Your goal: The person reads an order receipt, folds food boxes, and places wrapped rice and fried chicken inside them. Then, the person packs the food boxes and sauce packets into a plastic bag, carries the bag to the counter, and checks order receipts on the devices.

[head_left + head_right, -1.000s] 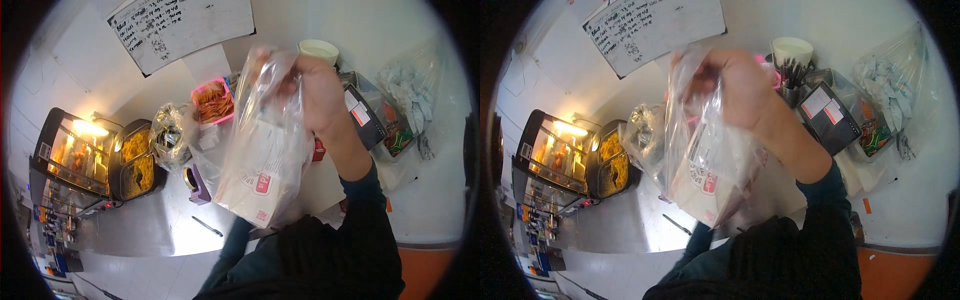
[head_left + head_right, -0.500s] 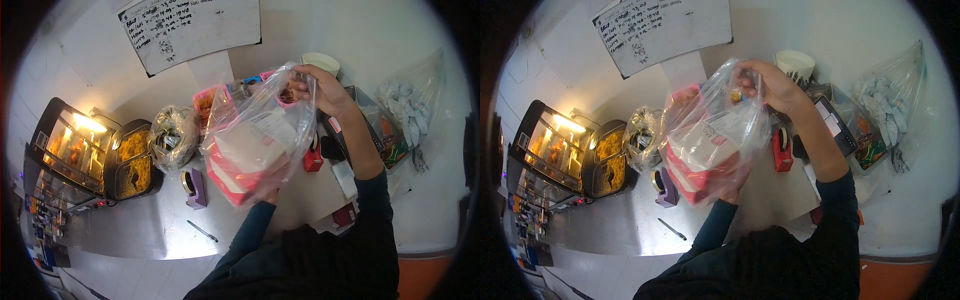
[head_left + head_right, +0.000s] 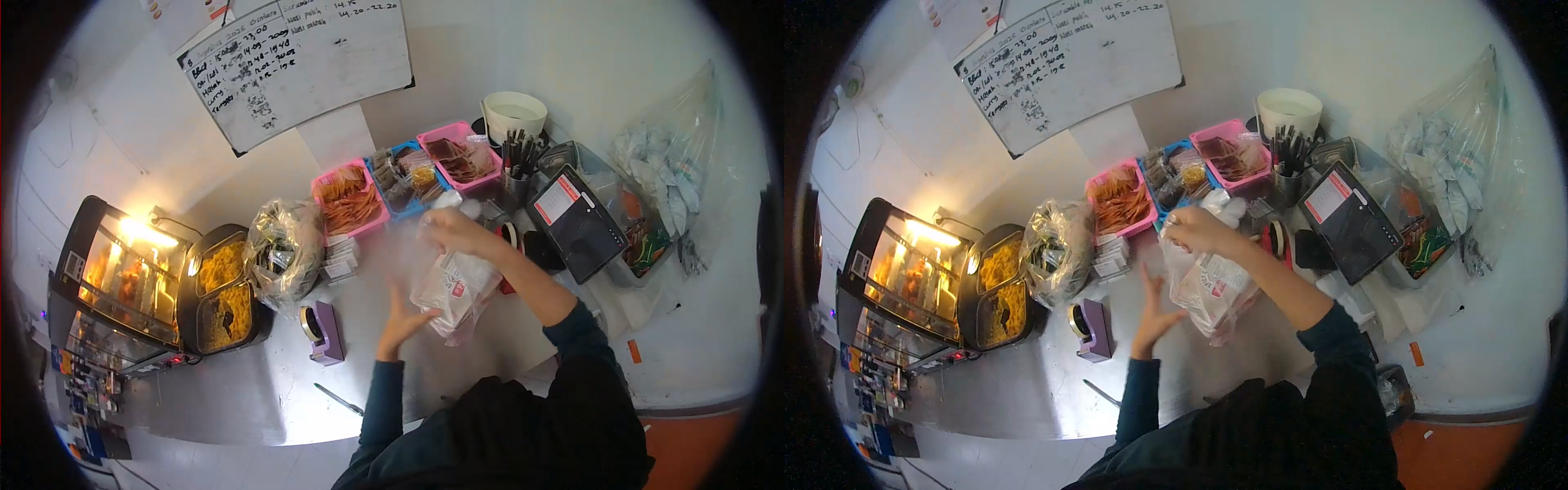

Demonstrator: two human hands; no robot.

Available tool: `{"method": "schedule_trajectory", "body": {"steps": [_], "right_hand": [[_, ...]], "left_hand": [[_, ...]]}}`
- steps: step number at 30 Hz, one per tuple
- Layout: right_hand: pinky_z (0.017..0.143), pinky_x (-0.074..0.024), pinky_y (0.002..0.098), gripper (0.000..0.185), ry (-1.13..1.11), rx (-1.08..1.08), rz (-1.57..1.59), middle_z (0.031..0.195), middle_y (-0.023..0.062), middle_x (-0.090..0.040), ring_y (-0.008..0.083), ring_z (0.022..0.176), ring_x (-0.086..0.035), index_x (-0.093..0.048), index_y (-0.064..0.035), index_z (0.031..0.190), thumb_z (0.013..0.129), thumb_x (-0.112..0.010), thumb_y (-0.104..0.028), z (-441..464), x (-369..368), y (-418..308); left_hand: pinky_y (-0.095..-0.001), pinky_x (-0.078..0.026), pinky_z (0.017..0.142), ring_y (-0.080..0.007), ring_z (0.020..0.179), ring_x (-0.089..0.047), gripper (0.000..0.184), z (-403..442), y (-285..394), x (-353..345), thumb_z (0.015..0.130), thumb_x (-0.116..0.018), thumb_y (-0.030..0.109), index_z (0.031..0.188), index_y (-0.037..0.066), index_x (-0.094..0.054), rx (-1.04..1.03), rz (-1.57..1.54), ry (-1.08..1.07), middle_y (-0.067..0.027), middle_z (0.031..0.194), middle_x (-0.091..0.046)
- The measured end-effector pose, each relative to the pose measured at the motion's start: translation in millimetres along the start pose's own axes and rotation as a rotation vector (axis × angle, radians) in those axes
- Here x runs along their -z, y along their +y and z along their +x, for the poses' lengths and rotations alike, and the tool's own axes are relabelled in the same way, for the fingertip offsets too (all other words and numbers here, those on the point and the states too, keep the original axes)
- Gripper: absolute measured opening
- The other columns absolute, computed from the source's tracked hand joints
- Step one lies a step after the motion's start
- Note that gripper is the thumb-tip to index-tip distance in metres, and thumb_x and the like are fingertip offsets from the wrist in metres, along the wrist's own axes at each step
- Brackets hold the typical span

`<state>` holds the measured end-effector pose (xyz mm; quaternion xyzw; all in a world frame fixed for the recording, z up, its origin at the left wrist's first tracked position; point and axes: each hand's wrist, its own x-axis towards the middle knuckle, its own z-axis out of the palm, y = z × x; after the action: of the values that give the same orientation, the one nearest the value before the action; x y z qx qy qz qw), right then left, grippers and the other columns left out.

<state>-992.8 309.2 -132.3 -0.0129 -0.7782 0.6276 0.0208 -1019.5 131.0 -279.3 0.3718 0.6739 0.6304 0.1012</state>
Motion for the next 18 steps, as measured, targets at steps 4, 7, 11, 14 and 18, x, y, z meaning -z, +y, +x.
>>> {"method": "schedule_trajectory", "body": {"steps": [4,7,11,14,18], "right_hand": [[0.057,-0.0424,0.0394,0.019,0.36,0.284,-0.746,0.06,0.0131,-0.056,0.0258,0.055,-0.055,-0.054,-0.0024,0.071,0.073,-0.051,-0.021,-20,-11,23],[0.067,-0.0419,0.0442,0.019,0.363,0.171,-1.064,0.072,0.0187,-0.057,0.0328,0.074,-0.055,-0.053,-0.0009,0.071,0.073,-0.052,-0.02,-64,-73,41],[0.085,-0.034,0.0446,0.036,0.472,0.345,-0.675,0.097,0.018,-0.051,0.0333,0.1,-0.044,-0.046,0.0023,0.103,0.073,-0.056,-0.014,-124,-97,97],[0.09,-0.0336,0.0416,0.043,0.624,0.212,-0.549,0.108,0.0213,-0.046,0.0331,0.106,-0.043,-0.039,0.0019,0.115,0.077,-0.054,-0.012,-168,-84,110],[0.09,-0.0354,0.0386,0.045,0.305,-0.484,0.975,0.117,0.0182,-0.042,0.0315,0.106,-0.044,-0.037,0.0004,0.119,0.084,-0.047,-0.026,-204,-93,255]], "left_hand": [[-0.0386,-0.029,0.091,-0.0291,0.112,-0.035,0.092,21,16,-91,0.059,-0.069,0.049,0.123,-0.001,-0.026,0.163,0.69,0.019,-0.0165,0.122,-0.035],[-0.0357,-0.035,0.084,-0.0223,0.108,-0.042,0.064,34,4,-117,0.065,-0.069,0.038,0.11,0.001,-0.041,0.046,0.571,0.019,-0.0154,0.113,-0.045],[-0.0333,-0.037,0.08,-0.0196,0.103,-0.043,0.045,43,-30,-111,0.07,-0.065,0.033,0.097,0.002,-0.046,-0.106,0.525,0.145,-0.0136,0.105,-0.049],[-0.0315,-0.039,0.077,-0.0184,0.098,-0.046,0.031,44,-28,-99,0.074,-0.059,0.028,0.089,0.002,-0.05,-0.044,0.409,0.179,-0.0117,0.096,-0.053],[-0.0297,-0.039,0.077,-0.0189,0.081,-0.052,0.019,23,-71,-65,0.078,-0.05,0.019,0.088,0.003,-0.052,0.235,-0.19,0.23,-0.0073,0.077,-0.056]]}}
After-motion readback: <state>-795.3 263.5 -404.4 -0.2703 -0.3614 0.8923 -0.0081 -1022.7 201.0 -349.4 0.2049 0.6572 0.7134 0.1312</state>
